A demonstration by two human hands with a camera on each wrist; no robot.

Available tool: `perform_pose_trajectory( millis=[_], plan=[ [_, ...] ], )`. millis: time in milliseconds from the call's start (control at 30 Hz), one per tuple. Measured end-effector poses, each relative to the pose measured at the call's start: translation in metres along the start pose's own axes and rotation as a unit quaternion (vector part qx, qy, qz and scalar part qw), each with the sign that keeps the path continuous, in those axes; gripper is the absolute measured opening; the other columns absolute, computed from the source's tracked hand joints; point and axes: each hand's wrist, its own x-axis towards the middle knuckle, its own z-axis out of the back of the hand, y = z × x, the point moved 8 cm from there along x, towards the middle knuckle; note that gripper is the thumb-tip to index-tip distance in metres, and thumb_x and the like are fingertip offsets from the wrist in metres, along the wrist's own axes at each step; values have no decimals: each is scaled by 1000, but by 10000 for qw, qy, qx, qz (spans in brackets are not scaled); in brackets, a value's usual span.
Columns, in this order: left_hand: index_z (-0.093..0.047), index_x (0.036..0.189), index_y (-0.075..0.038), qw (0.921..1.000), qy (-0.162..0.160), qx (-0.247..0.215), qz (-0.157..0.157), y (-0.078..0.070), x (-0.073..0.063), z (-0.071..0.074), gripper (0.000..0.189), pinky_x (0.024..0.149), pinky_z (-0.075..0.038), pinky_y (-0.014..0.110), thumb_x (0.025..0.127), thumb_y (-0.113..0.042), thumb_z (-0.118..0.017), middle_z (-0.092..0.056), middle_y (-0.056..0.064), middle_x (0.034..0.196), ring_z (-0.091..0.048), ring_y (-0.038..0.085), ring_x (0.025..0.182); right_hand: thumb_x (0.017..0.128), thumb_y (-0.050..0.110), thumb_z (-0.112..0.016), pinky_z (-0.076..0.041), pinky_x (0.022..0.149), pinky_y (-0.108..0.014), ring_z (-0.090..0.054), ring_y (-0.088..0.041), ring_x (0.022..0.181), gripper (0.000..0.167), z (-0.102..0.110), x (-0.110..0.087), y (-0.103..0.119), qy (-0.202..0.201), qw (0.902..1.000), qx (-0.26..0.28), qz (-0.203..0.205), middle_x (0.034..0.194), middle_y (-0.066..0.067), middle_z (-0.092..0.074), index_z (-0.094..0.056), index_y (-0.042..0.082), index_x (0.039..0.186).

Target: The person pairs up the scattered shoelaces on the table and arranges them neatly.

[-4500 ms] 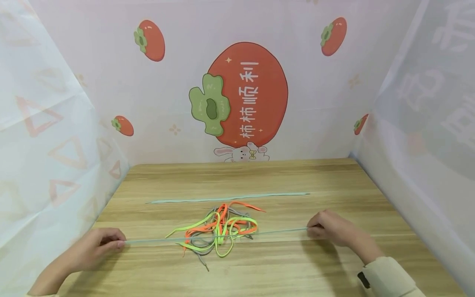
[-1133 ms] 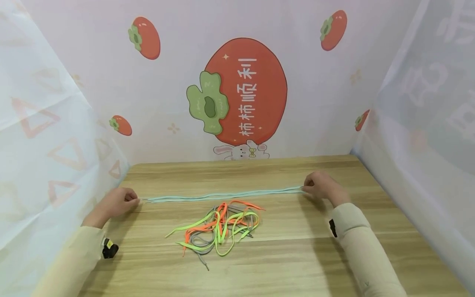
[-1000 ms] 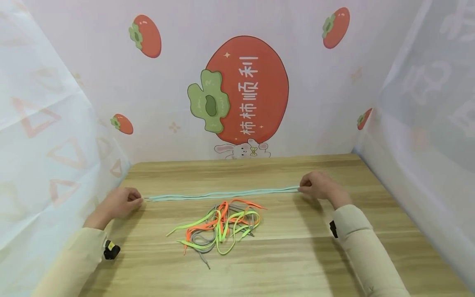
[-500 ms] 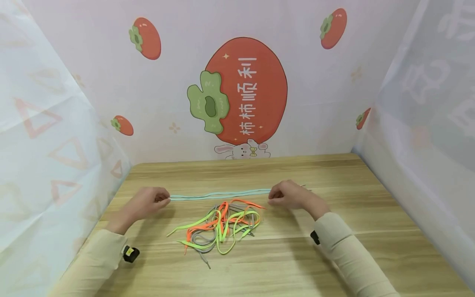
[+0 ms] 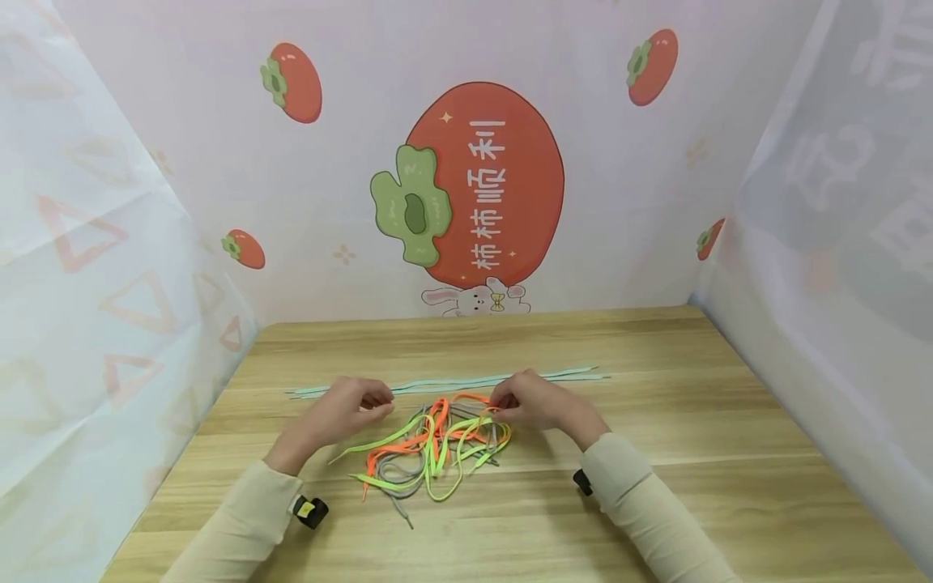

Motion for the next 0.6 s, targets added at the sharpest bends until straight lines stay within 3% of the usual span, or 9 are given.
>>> perform_pose_trajectory(
  millis=[233, 467, 600],
  plan=[
    [-78, 109, -6, 9987, 230, -347, -301, -25, 4, -23, 14, 79, -60, 28, 103, -15, -69, -78, 1, 100, -71, 8, 88, 101, 20, -73, -53, 73, -22, -60, -2, 77, 9, -5, 2, 17, -201, 9994, -96, 281, 94, 9, -76, -81, 16, 104],
    [-79, 107, -12, 9960, 471, -397, -651, -52, 0, -38, 12, 85, -61, 30, 104, -18, -69, -76, -6, 100, -69, 3, 91, 102, 19, -72, -56, 74, -21, -63, 2, 80, 12, -7, -5, 39, -264, 9981, -221, 508, 97, 7, -79, -83, 16, 105],
    [-78, 111, -9, 9929, 625, -533, -863, -66, -3, -45, 13, 86, -61, 30, 103, -16, -69, -77, -4, 102, -70, 3, 93, 101, 19, -73, -55, 71, -20, -62, 4, 77, 11, -7, -10, 54, -402, 9966, -281, 661, 93, 7, -77, -83, 16, 102]
  ],
)
